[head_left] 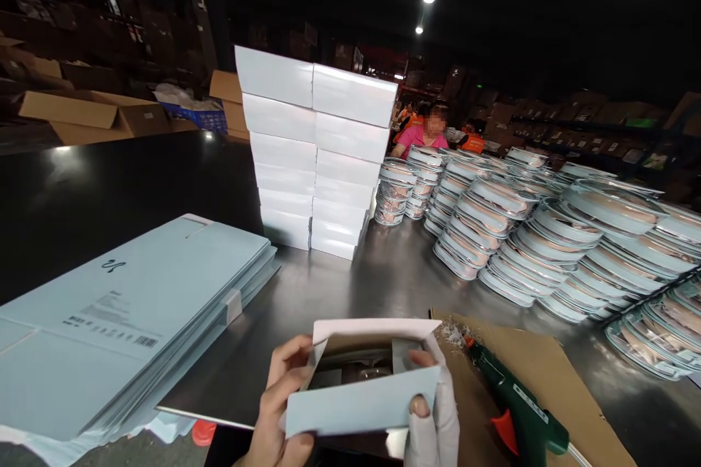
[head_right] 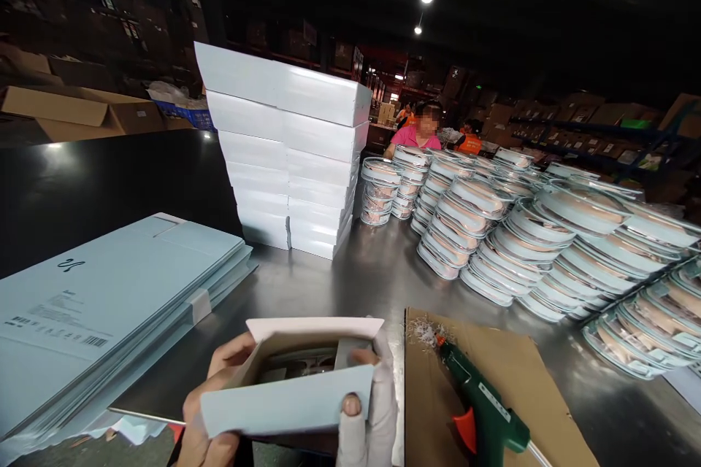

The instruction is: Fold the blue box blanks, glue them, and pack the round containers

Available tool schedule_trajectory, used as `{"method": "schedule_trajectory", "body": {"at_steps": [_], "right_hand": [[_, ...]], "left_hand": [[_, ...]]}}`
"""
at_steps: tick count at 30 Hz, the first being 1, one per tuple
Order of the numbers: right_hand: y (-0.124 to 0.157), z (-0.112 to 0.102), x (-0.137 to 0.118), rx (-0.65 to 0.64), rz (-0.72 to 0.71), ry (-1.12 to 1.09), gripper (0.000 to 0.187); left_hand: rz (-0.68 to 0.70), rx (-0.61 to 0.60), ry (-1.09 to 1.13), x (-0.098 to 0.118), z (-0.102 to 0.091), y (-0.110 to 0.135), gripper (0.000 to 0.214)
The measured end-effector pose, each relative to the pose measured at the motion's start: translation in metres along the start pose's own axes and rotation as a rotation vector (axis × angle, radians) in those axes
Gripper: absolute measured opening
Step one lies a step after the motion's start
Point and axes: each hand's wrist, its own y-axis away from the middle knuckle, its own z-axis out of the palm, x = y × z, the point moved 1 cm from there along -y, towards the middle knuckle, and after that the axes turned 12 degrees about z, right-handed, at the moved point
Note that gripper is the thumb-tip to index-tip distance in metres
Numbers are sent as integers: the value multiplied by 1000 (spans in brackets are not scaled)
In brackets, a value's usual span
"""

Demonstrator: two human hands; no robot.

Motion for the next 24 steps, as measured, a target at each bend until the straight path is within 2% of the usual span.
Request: {"method": "schedule_trajectory", "body": {"at_steps": [2,5,6,9,11,12,14,17,19,21,24], "right_hand": [[-1,-2,-3,-53,25,-24,54],[0,7,-11,-27,81,-51,52],[1,11,-14,8,91,-49,53],[4,20,-19,68,55,-65,67],[6,19,-19,38,30,-49,66],[6,16,-19,18,35,-14,63],[6,8,-19,-2,56,95,57],[2,-5,-24,-39,96,114,61],[-5,-11,-29,-121,99,32,65],[-13,-17,-31,-197,77,31,63],[-22,-23,-27,-212,47,140,54]], "left_hand": [[70,-63,-91,0,-1,-4,45],[34,-163,-168,1,2,-11,45],[9,-145,-165,2,4,-12,43],[-57,29,-59,5,8,-10,26],[-138,46,-8,6,6,-10,27],[-194,-4,-9,6,3,-11,30],[-253,-177,-40,7,-6,-18,40],[-91,-483,-24,12,-16,-38,44],[25,-600,-36,16,-17,-49,41],[38,-583,-67,19,-13,-54,41],[-36,-422,-64,22,-4,-47,47]]}}
